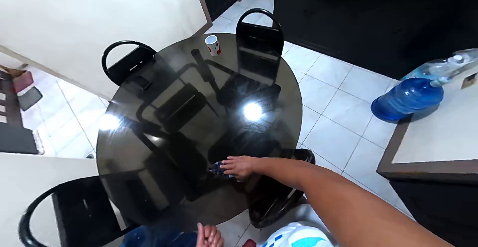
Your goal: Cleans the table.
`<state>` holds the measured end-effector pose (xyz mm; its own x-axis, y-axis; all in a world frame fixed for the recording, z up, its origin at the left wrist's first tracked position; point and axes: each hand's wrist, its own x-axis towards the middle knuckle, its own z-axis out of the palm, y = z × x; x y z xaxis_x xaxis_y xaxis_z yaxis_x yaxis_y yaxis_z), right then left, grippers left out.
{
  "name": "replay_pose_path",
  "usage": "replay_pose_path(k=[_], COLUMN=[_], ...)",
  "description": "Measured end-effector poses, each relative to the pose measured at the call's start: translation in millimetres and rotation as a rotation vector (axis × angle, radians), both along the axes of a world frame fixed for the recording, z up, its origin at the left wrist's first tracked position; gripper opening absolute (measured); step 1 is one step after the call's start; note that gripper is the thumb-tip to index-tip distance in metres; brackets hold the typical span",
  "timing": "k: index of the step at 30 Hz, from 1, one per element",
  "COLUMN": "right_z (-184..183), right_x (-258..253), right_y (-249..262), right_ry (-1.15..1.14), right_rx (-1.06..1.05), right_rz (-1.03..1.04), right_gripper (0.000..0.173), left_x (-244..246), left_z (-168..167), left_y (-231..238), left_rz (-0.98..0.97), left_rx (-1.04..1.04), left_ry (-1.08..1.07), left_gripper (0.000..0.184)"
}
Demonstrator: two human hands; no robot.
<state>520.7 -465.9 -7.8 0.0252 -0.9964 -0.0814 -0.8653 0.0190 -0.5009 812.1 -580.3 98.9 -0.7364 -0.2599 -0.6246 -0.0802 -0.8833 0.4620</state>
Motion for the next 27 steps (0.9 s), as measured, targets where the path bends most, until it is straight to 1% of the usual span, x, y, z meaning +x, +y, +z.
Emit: replay_pose_path(k=[2, 4, 7, 11, 14, 16, 19, 24, 26, 27], right_z=[3.9, 8.6, 5.1, 0.2, 7.7, 8.3, -2.9, 4.6, -11.2, -24.2], right_x=[-29.7, -64.4, -116.7, -188.9, -240.3, -273.0, -294.3, -301.5, -309.9, -317.6], right_y=[33.1, 71.5, 129.9, 203.6, 266.5, 319.0, 429.5, 607.3, 669.2, 697.1], right_ry=[0.024, 0.038, 0.048, 0.113, 0.068, 0.030, -0.054, -0.186, -0.282, -0.313], right_rx=[0.015, 0.039, 0.069, 0.108, 0.185, 0.234, 0.400, 0.912, 1.074, 1.149], right_rz=[-0.135, -0.299, -0.558, -0.905, -1.106, -1.162, -1.178, -1.052, -0.995, -0.962], right_gripper=[0.049, 0.049, 0.050, 0.050, 0.051, 0.050, 0.046, 0.040, 0.040, 0.043], left_x=[-15.8, -37.3, -72.3, -128.9, -172.1, -207.0, -266.4, -379.6, -420.0, -439.2], left_z=[-4.2, 5.5, 21.9, 31.9, 41.9, 52.5, 68.2, 79.7, 80.4, 79.2], left_y=[-4.8, -5.2, 12.2, 58.4, 110.5, 150.0, 205.2, 265.4, 278.4, 282.1], left_rz=[0.004, 0.067, 0.147, 0.154, 0.183, 0.241, 0.327, 0.315, 0.297, 0.297], left_rx=[-0.061, -0.099, -0.128, -0.194, -0.270, -0.327, -0.324, -0.227, -0.209, -0.203], left_ry=[-0.010, 0.000, 0.037, 0.041, 0.074, 0.098, 0.113, 0.099, 0.090, 0.078], left_gripper=[0.070, 0.071, 0.069, 0.065, 0.060, 0.054, 0.048, 0.041, 0.039, 0.038])
